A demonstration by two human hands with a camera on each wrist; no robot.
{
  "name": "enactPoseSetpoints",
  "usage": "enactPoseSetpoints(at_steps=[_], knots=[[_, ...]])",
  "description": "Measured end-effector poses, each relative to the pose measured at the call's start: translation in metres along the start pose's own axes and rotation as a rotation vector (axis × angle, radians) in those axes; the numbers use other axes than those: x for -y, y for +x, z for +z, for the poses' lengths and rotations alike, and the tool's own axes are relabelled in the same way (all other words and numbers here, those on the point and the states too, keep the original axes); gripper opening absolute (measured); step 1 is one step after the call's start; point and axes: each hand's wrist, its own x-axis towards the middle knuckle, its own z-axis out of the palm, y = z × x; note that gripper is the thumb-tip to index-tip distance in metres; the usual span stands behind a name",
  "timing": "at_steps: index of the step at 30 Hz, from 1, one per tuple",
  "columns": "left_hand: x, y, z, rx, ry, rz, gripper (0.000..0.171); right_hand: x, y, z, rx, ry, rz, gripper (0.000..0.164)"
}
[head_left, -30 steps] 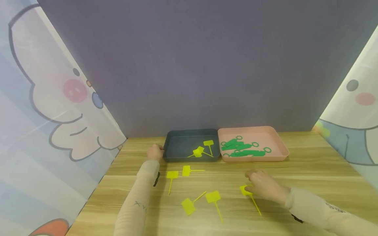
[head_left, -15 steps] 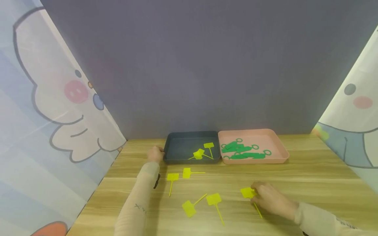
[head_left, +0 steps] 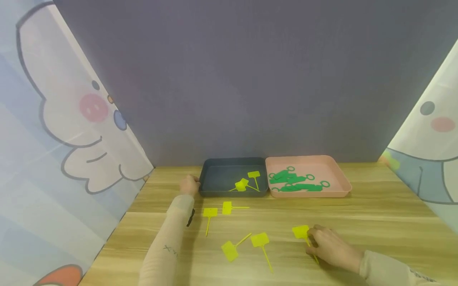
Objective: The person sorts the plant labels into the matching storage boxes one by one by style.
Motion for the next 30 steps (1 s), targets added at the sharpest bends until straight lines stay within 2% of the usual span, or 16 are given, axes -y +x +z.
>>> enactPoseSetpoints(at_steps=[10,16,24,30], knots=[[-0.008,-0.002,-0.004,0.002,0.022,0.017,0.024,0.001,-0.005,0.003,-0.045,-0.082,-0.035,0.022],[-0.004,-0.003,-0.004,-0.012,0.043,0.026,0.023,0.000,-0.006,0.004,-0.040,-0.089,-0.065,0.016],[0.001,-0.002,-0.001,-0.007,0.034,0.022,0.024,-0.008,-0.006,0.004,-0.087,-0.087,-0.115,0.014],[0.002,0.000,-0.001,-0.016,0.029,0.042,0.023,-0.011,-0.010,0.003,-0.093,-0.094,-0.079,0.014]])
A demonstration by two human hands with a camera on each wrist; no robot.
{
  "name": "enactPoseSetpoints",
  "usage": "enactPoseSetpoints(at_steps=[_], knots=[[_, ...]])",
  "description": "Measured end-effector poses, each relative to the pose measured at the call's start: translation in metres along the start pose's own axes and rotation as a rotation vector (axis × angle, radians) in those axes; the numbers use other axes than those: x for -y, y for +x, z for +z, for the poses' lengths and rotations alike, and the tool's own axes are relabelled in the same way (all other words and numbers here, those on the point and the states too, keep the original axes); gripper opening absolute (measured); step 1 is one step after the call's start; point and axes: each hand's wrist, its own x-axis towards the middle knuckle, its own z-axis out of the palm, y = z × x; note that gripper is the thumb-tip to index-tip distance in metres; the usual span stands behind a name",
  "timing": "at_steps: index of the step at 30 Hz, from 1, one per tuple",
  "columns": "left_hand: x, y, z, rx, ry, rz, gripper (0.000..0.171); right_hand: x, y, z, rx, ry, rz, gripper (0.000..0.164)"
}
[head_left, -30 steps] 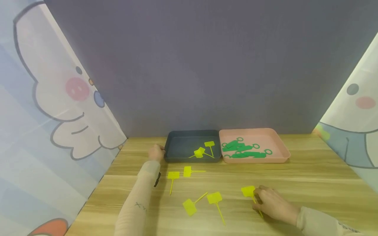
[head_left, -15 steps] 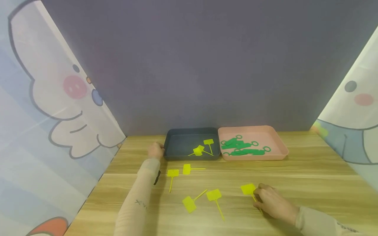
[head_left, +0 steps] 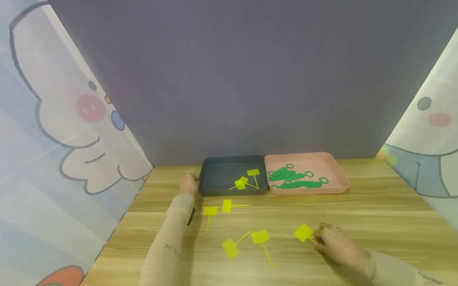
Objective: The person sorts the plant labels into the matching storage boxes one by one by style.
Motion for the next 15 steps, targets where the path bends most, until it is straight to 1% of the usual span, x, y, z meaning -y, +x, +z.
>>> enactPoseSetpoints(at_steps=[4,6,10,15], knots=[[0.0000,0.0012,-0.0011,-0.005,-0.005,-0.004,0.023,-0.0026,-0.0032,-0.0014,-0.006,-0.037,-0.030,0.012],[-0.0004,0.0012,-0.0018,-0.010,-0.007,-0.004,0.023,-0.0033,-0.0048,-0.0019,-0.010,-0.027,-0.031,0.010],[-0.0008,0.0000,-0.0016,-0.022,-0.010,0.005,0.023,-0.0056,-0.0076,-0.0014,-0.047,-0.025,-0.032,0.015],[-0.0014,-0.0014,-0.0007,-0.015,-0.011,0.018,0.022,-0.0053,-0.0107,0.0007,-0.082,-0.042,-0.030,0.018]])
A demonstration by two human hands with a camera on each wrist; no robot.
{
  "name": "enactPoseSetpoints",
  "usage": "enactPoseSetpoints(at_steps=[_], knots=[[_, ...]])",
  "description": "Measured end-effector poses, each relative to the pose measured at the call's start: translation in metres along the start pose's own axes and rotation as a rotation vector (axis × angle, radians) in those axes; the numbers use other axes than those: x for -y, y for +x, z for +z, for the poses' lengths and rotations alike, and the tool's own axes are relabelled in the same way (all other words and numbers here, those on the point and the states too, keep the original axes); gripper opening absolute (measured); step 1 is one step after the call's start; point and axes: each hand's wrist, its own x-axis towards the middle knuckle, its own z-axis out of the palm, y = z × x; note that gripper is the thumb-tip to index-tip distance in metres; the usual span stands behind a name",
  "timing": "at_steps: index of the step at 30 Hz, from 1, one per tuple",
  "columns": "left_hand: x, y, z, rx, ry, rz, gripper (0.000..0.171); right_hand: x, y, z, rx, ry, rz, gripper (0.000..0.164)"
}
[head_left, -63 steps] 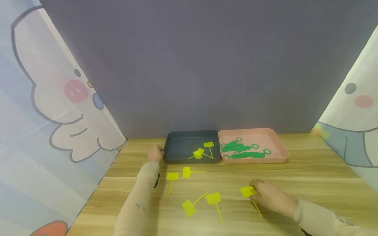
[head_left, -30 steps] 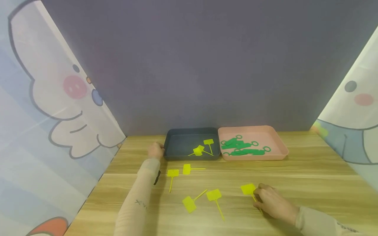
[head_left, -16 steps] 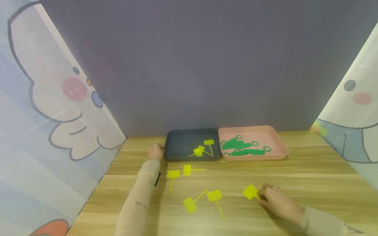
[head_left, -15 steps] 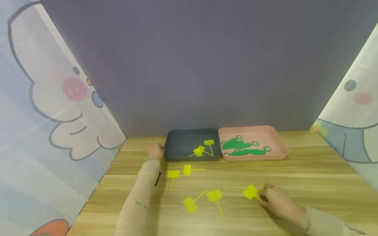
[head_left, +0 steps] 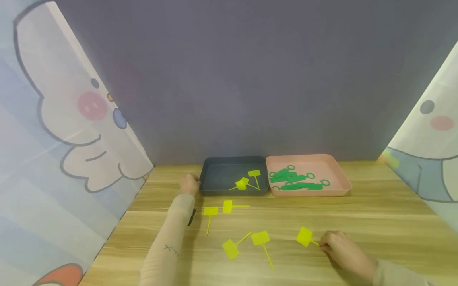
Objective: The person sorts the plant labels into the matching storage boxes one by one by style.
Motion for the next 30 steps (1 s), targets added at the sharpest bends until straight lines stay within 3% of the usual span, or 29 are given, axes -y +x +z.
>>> enactPoseSetpoints(at_steps=[10,18,24,30], knots=[[-0.005,-0.001,-0.003,0.025,-0.011,-0.036,0.024,0.002,0.003,0.001,-0.053,-0.035,-0.028,0.027],[-0.005,-0.002,-0.002,0.027,-0.035,-0.056,0.024,0.002,0.006,-0.003,0.001,-0.073,-0.023,0.025],[0.000,0.001,0.002,0.024,-0.020,-0.045,0.024,0.001,0.007,-0.007,0.092,-0.049,0.011,0.016],[-0.001,0.001,0.002,0.028,-0.028,-0.047,0.024,0.000,0.009,-0.007,0.088,-0.027,0.001,0.018]])
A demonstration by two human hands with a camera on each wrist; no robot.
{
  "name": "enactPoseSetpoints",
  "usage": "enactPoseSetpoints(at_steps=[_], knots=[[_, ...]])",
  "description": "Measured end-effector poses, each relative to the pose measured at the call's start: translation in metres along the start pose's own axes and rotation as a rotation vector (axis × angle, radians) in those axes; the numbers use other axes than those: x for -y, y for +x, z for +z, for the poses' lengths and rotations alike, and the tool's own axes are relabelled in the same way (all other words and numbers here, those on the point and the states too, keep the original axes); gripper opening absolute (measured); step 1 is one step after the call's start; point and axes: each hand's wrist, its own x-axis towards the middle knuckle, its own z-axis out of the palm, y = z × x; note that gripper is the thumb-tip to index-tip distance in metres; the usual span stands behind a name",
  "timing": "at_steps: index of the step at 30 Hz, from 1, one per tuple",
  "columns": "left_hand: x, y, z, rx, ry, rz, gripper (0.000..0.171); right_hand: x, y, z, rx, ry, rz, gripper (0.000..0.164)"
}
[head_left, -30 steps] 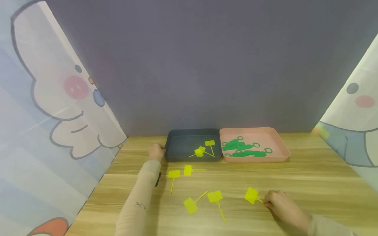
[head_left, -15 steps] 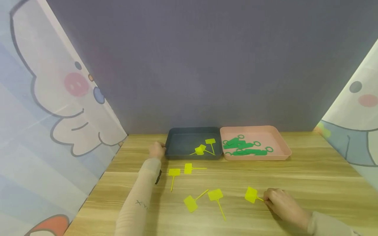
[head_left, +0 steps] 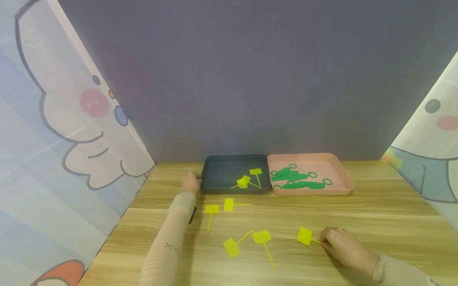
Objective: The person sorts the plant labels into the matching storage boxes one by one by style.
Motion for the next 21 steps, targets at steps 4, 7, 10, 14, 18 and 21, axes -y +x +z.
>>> enactPoseSetpoints(at_steps=[4,7,10,14,18,21], knots=[[0.000,0.000,0.001,-0.005,0.007,0.006,0.024,0.003,0.005,-0.001,-0.057,0.020,-0.044,0.020],[0.000,0.000,0.001,-0.008,0.005,0.005,0.024,0.005,0.012,-0.004,-0.104,0.009,-0.075,0.018],[-0.001,-0.002,0.000,-0.005,0.005,0.005,0.024,0.008,0.019,-0.008,-0.101,0.005,-0.060,0.015],[-0.002,-0.003,0.000,-0.003,0.014,0.011,0.023,0.011,0.026,-0.012,-0.078,0.027,-0.045,0.015],[-0.003,-0.004,-0.001,0.002,0.010,0.017,0.024,0.013,0.033,-0.014,-0.111,0.039,-0.048,0.025],[-0.003,-0.003,-0.002,0.009,-0.004,0.005,0.024,0.016,0.041,-0.018,-0.127,0.054,-0.030,0.036]])
